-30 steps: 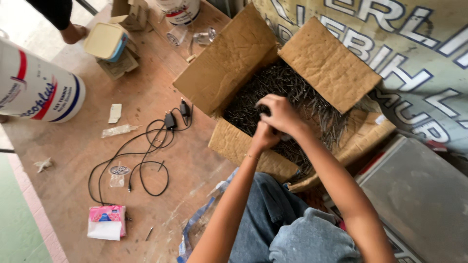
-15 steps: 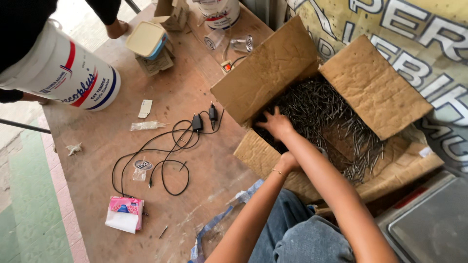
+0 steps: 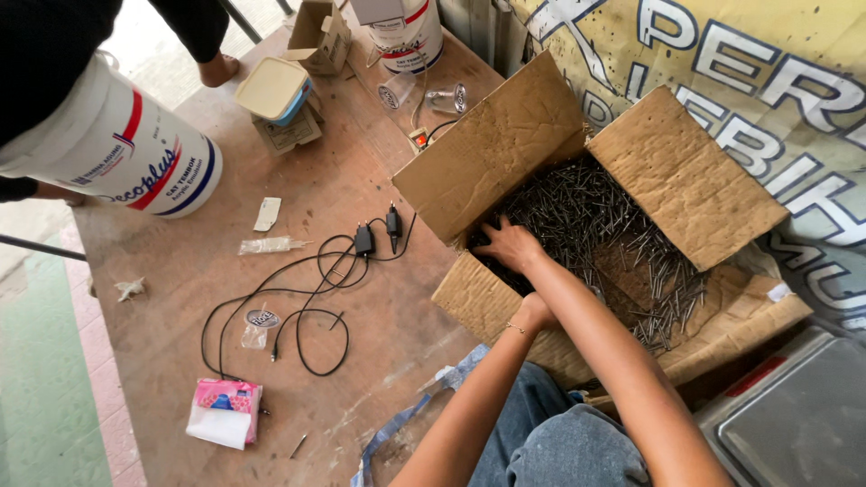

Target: The person scoops nails from a cardboard box into small plastic bags, weighs them on a digital scale, and seals the bags using a pink heat sealer. The sealed bags are then placed into a larger box.

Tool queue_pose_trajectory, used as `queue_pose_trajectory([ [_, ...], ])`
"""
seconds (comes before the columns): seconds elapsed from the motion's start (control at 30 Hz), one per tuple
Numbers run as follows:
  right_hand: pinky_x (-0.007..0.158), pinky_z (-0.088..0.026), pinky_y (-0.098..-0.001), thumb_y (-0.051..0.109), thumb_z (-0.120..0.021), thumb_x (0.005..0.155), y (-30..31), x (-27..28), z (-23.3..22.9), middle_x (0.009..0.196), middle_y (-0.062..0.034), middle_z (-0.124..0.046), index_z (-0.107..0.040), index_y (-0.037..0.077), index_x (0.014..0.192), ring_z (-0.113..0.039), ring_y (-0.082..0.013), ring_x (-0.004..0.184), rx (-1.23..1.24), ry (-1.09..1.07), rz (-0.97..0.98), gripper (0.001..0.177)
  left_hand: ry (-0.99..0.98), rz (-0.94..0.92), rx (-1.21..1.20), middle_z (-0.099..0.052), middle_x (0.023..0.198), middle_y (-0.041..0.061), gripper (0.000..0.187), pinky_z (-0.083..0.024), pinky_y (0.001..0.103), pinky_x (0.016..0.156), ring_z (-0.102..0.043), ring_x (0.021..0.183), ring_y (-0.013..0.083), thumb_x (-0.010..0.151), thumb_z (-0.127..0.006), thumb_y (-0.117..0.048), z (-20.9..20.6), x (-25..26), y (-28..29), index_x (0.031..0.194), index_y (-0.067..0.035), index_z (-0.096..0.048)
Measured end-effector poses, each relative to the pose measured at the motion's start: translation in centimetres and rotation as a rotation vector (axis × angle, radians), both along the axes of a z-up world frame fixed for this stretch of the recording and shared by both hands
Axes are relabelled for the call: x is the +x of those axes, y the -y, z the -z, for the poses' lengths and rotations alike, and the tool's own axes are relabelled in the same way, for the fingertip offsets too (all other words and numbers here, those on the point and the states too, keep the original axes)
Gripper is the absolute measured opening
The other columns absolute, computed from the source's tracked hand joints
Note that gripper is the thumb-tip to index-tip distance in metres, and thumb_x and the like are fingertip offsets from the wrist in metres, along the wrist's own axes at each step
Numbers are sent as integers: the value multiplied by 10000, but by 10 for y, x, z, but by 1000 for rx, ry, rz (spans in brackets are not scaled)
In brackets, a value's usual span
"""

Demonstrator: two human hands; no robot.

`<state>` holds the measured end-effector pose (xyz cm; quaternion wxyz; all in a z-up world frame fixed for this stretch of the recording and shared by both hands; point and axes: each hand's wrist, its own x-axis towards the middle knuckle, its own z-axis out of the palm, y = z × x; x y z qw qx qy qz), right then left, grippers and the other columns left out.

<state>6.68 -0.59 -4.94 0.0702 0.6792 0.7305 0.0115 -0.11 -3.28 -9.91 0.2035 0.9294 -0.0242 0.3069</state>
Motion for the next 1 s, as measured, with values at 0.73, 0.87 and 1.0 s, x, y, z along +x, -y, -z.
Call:
queue_pose_trajectory([
  [0.73,766,-547,-402,149,-741,488,50,55,-12,841,-145,-659,-702,170,901,-652,-365,833,128,-706,216,416,-414,48,-240,-594,551,93,283,-532,407,529,-637,571,306,497,-651,-367,-1,20,31,606,-113,-592],
  [0.87,770,-524,-410,201,-755,475,79,72,-9,801,-141,-687,-718,167,878,-655,-333,834,267,-824,340,407,-354,-7,-426,-642,698,77,321,-540,398,659,-656,726,289,483,-665,-248,-5,24,26,775,-119,-638],
  [1.0,792,-517,-373,234,-824,475,116,97,-10,842,-99,-698,-718,159,862,-655,-288,879,407,-864,468,407,-386,-113,-552,-679,846,42,411,-536,337,763,-662,845,238,552,-697,-219,-15,25,22,954,-136,-669],
])
